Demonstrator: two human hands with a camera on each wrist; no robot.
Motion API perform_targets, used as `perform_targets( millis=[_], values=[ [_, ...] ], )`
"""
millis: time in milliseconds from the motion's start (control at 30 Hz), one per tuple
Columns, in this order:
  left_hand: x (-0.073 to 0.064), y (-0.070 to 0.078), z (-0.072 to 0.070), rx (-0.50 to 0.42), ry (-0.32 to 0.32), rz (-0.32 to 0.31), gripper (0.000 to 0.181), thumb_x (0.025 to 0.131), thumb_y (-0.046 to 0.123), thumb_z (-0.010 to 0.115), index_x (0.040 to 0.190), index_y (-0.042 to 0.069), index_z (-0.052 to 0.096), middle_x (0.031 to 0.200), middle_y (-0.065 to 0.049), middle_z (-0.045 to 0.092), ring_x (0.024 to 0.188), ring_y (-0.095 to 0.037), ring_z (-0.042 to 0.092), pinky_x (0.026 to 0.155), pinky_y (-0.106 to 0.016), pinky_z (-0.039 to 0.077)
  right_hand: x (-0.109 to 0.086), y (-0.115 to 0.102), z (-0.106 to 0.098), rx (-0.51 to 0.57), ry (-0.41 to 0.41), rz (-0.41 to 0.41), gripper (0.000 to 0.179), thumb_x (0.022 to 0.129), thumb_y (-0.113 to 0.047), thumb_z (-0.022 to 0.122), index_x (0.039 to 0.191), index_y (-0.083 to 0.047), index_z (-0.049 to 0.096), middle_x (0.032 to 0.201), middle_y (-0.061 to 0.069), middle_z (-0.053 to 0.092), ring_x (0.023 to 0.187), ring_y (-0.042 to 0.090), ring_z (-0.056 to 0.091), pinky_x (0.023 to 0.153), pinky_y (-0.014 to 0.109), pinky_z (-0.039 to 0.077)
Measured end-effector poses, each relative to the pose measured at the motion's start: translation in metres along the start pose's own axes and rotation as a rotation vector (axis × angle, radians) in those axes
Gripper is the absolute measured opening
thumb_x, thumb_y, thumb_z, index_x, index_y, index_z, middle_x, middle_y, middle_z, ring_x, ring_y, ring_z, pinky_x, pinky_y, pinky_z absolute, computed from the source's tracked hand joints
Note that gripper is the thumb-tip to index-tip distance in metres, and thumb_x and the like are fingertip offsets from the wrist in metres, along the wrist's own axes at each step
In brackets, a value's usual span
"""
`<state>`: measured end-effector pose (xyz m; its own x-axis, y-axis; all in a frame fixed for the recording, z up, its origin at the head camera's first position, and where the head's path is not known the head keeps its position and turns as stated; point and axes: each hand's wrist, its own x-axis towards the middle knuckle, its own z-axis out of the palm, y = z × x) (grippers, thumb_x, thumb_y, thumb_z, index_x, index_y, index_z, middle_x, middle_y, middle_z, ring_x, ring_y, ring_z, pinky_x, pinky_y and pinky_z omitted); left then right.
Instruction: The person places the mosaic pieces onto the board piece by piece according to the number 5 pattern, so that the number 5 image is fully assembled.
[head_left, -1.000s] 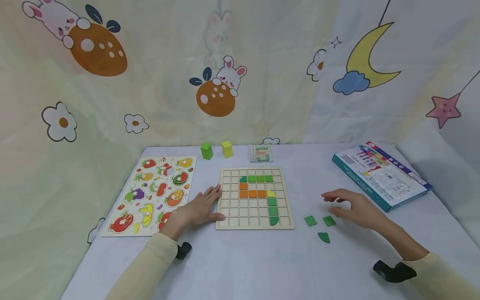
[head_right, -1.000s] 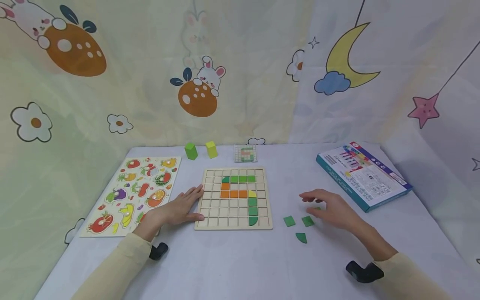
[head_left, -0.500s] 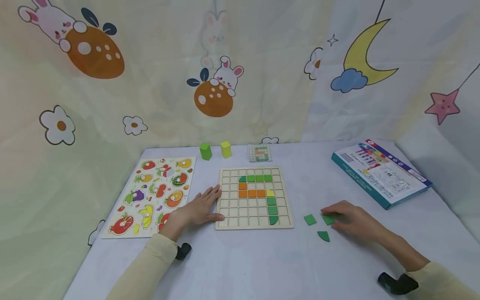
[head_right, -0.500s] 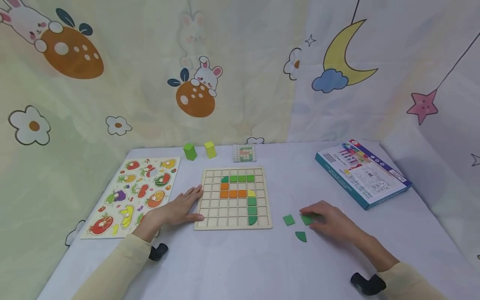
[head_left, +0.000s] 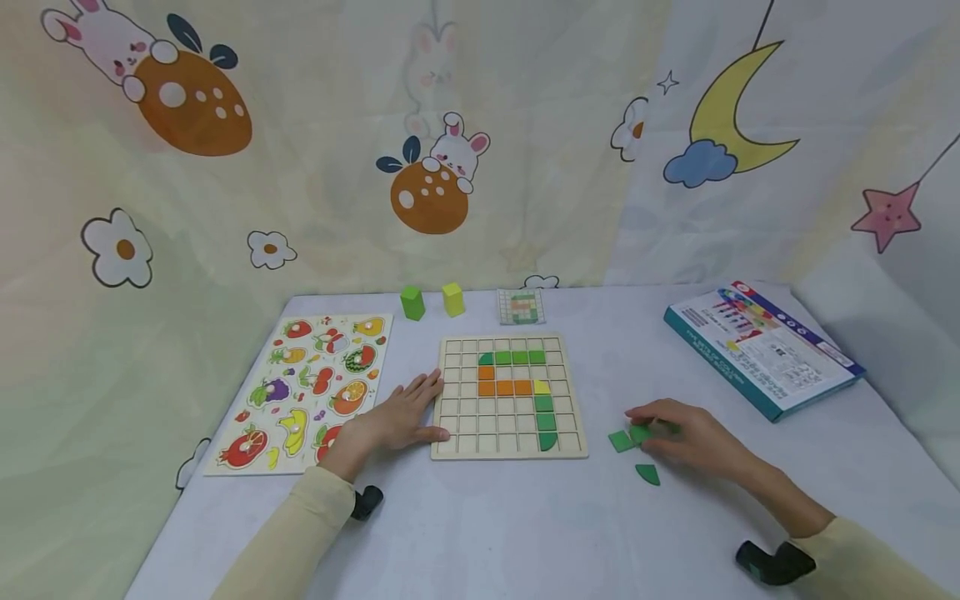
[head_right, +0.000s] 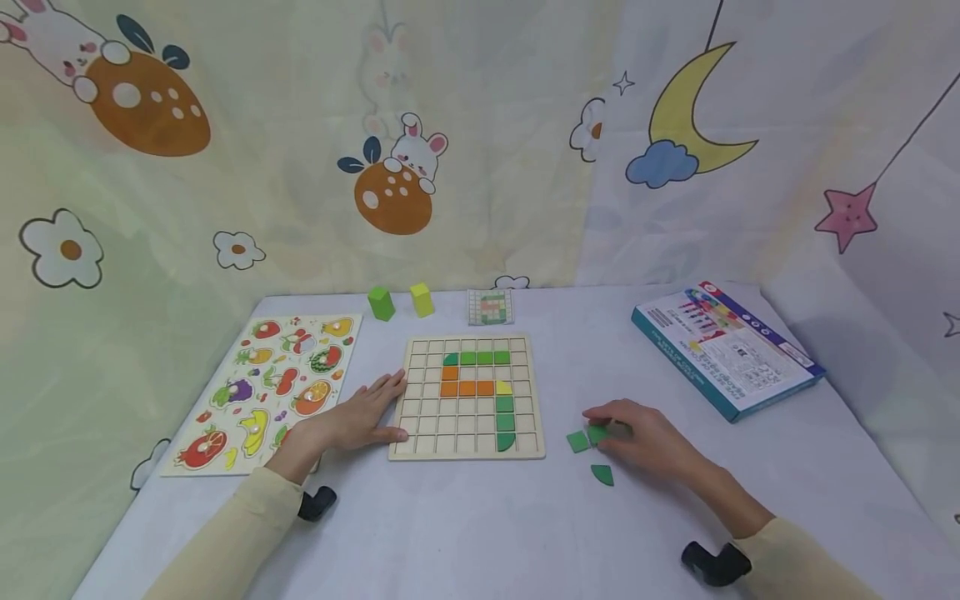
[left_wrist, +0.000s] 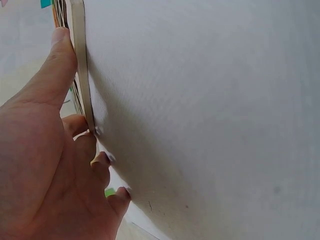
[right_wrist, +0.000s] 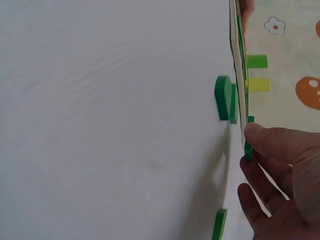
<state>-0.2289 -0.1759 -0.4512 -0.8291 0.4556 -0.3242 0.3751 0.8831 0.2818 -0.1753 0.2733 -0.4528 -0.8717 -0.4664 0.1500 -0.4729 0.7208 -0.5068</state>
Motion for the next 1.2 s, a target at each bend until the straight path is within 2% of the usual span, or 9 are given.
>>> perform_targets(
  millis=[100,167,300,400,533,833,1200],
  values=[
    [-0.001,0.000,0.000,-0.001,0.001,-0.002,0.095,0.088,0.061,0.056,0.157,0.013,0.012,0.165,-0.003,0.002,0.153,-0.028,0.004,0.122,-0.053,0.012,0.014,-0.016,0.004,0.034,-0.047,0.063,0.045,0.082,-0.013,0.076,0.125,-0.016,0.065,0.114,-0.005,0.069,0.102,0.009,0.062,0.087,0.025,0.055],
    [-0.001,0.001,-0.001,-0.006,0.001,0.000,0.095,0.088,0.061,0.056,0.157,0.013,0.012,0.165,-0.003,0.002,0.153,-0.029,0.004,0.122,-0.053,0.012,0.025,-0.028,0.010,0.047,-0.062,0.073,0.045,0.083,-0.014,0.076,0.126,-0.016,0.064,0.114,-0.006,0.069,0.100,0.011,0.061,0.086,0.026,0.056],
    [-0.002,0.001,-0.001,-0.013,0.002,0.002,0.094,0.088,0.060,0.057,0.157,0.013,0.013,0.165,-0.003,0.002,0.153,-0.029,0.004,0.122,-0.054,0.012,0.045,-0.053,0.026,0.092,-0.080,0.025,0.044,0.082,-0.015,0.077,0.125,-0.014,0.065,0.114,-0.005,0.068,0.098,0.013,0.060,0.084,0.028,0.056],
    [-0.003,0.001,0.000,-0.012,0.005,0.001,0.094,0.088,0.060,0.057,0.157,0.013,0.013,0.165,-0.003,0.002,0.153,-0.028,0.004,0.122,-0.054,0.012,0.059,-0.071,0.039,0.128,-0.108,-0.042,0.043,0.082,-0.015,0.077,0.123,-0.011,0.066,0.111,-0.004,0.068,0.095,0.014,0.059,0.083,0.028,0.056],
    [-0.003,0.001,0.000,-0.014,0.008,-0.001,0.095,0.088,0.061,0.057,0.157,0.013,0.012,0.165,-0.003,0.002,0.153,-0.028,0.004,0.122,-0.054,0.012,0.073,-0.089,0.053,0.126,-0.147,-0.100,0.041,0.083,-0.015,0.076,0.122,-0.010,0.067,0.104,-0.006,0.067,0.092,0.013,0.057,0.081,0.026,0.053],
    [-0.003,0.002,-0.002,-0.005,0.009,0.000,0.094,0.088,0.061,0.056,0.157,0.014,0.012,0.165,-0.003,0.002,0.153,-0.028,0.004,0.122,-0.053,0.012,0.080,-0.098,0.071,0.064,-0.138,-0.108,0.039,0.081,-0.015,0.078,0.119,-0.012,0.069,0.101,-0.008,0.068,0.091,0.009,0.054,0.082,0.025,0.050],
    [-0.003,0.002,-0.001,-0.013,0.011,-0.003,0.095,0.088,0.061,0.057,0.157,0.014,0.013,0.165,-0.002,0.003,0.153,-0.028,0.004,0.123,-0.053,0.012,0.080,-0.099,0.074,0.032,-0.146,-0.102,0.038,0.081,-0.020,0.079,0.118,-0.016,0.070,0.105,-0.010,0.070,0.094,0.010,0.052,0.083,0.025,0.049]
  ],
)
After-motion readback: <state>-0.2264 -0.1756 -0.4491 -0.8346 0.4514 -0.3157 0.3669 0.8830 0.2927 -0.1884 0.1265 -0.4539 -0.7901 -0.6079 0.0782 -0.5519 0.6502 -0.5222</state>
